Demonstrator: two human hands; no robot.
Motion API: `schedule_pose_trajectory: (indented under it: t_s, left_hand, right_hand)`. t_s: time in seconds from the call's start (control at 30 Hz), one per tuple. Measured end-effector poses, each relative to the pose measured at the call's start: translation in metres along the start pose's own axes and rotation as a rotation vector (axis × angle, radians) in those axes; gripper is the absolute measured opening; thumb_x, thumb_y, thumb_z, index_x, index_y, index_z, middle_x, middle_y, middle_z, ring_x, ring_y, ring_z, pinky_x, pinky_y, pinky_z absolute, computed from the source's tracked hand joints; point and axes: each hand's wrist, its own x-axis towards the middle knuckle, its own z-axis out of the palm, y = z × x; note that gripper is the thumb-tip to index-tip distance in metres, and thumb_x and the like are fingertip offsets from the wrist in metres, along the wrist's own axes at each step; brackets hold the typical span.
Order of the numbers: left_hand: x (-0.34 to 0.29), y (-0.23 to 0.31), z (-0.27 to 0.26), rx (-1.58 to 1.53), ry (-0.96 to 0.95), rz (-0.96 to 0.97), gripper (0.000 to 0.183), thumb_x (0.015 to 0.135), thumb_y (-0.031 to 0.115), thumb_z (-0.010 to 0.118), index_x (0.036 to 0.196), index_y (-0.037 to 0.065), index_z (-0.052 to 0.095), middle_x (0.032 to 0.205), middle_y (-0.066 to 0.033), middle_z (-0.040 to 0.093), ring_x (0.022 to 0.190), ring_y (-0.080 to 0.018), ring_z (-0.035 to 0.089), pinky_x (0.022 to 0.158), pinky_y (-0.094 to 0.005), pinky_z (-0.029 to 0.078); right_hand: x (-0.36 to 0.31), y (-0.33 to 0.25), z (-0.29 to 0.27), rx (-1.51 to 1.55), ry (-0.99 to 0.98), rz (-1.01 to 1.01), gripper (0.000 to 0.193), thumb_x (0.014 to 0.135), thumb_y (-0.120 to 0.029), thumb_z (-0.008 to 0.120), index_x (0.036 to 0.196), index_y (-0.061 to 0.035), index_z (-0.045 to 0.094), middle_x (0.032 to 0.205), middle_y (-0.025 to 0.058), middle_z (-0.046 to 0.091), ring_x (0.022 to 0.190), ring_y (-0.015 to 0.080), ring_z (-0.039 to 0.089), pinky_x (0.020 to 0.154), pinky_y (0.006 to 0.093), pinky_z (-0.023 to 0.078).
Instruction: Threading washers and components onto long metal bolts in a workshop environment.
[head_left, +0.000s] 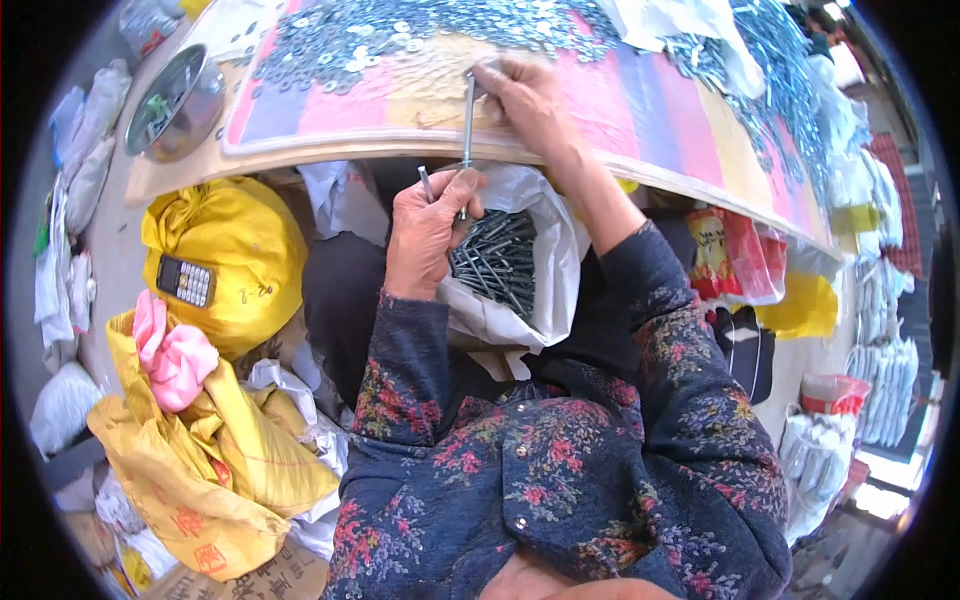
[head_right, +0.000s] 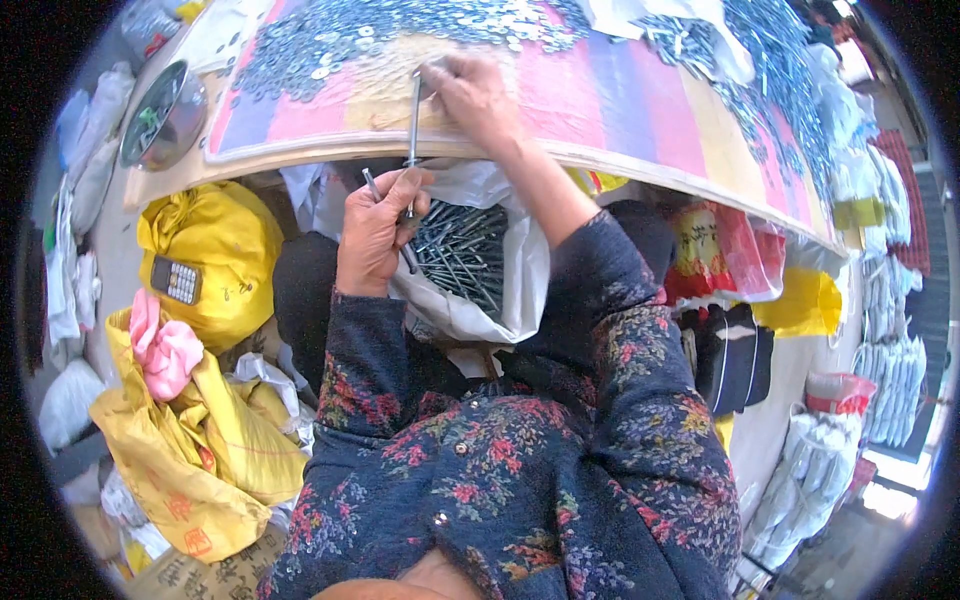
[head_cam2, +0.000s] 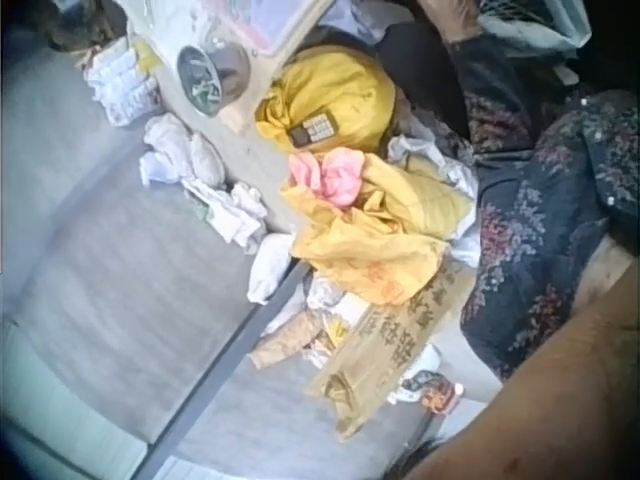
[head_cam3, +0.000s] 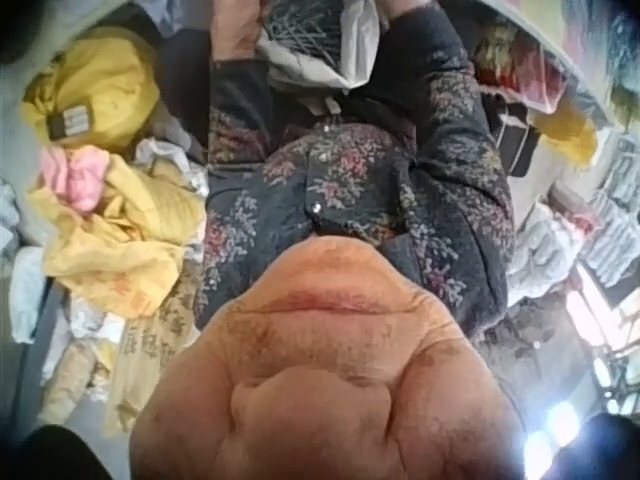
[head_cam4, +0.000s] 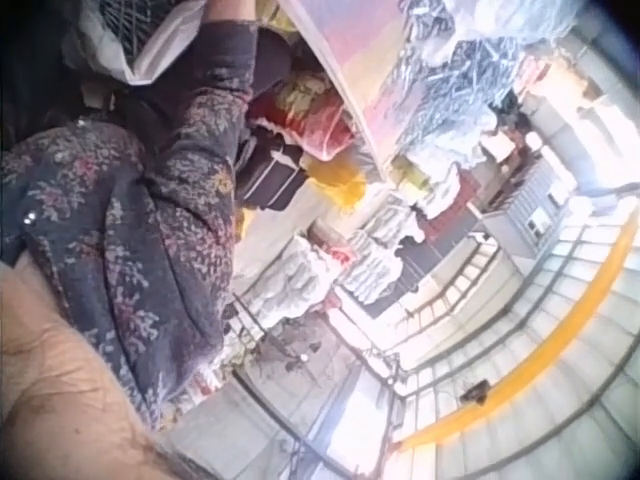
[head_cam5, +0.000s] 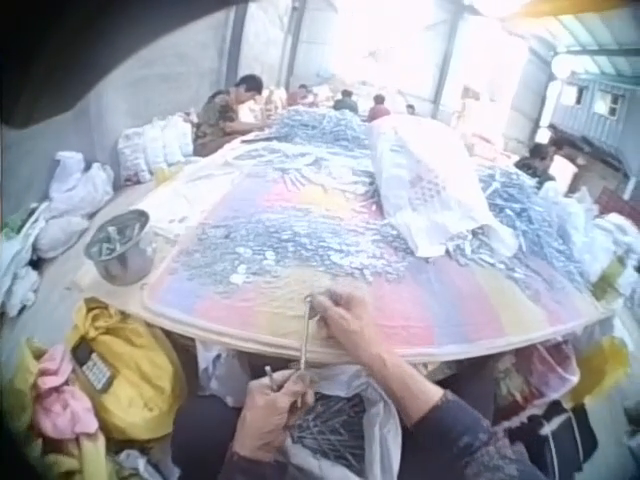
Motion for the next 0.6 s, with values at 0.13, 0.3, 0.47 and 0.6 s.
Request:
schedule_pose_trajectory:
  t_s: [0.13,0.3,0.47,0.6]
  left_hand:
    - [-0.001,-0.004,0.013,0.09,-0.034,-0.048,0.024,0.092,0.023,0.064,0.098,0.0,0.066,0.066,0.0011,0.056,0.047,-0.0016,0.036,0.039,-0.017,0.022]
    - [0.003,-0.01,0.015,-0.092,-0.197,-0.151,0.021,0.091,0.021,0.064,0.093,0.0,0.065,0.066,-0.001,0.057,0.044,-0.0016,0.037,0.038,-0.016,0.024]
    - [0.006,-0.025,0.026,-0.038,-0.031,-0.186,0.016,0.087,0.016,0.067,0.092,0.001,0.064,0.067,-0.0026,0.06,0.044,-0.0034,0.042,0.037,-0.0159,0.027]
    - [0.007,-0.025,0.022,0.024,0.021,-0.135,0.013,0.085,0.013,0.069,0.09,0.003,0.064,0.069,-0.0028,0.062,0.046,-0.0035,0.045,0.038,-0.0155,0.028]
  right_hand:
    - [-0.025,-0.003,-0.002,0.658,-0.058,0.101,0.022,0.095,-0.017,0.058,0.084,0.0003,0.066,0.063,0.0016,0.06,0.049,0.005,0.044,0.044,0.02,0.031]
    - [-0.04,-0.009,-0.015,0.285,0.217,-0.143,0.018,0.091,-0.015,0.063,0.08,-0.0009,0.065,0.061,0.0059,0.062,0.049,0.0076,0.052,0.045,0.0236,0.039]
    - [-0.055,-0.007,-0.025,-0.274,0.279,-0.459,0.016,0.088,-0.015,0.065,0.081,0.0004,0.063,0.059,0.0076,0.061,0.054,0.0069,0.058,0.05,0.0259,0.046]
    - [-0.049,0.015,-0.063,-0.274,0.181,-0.463,0.01,0.088,-0.01,0.062,0.088,-0.0022,0.067,0.065,0.0093,0.064,0.064,0.0103,0.062,0.059,0.0285,0.049]
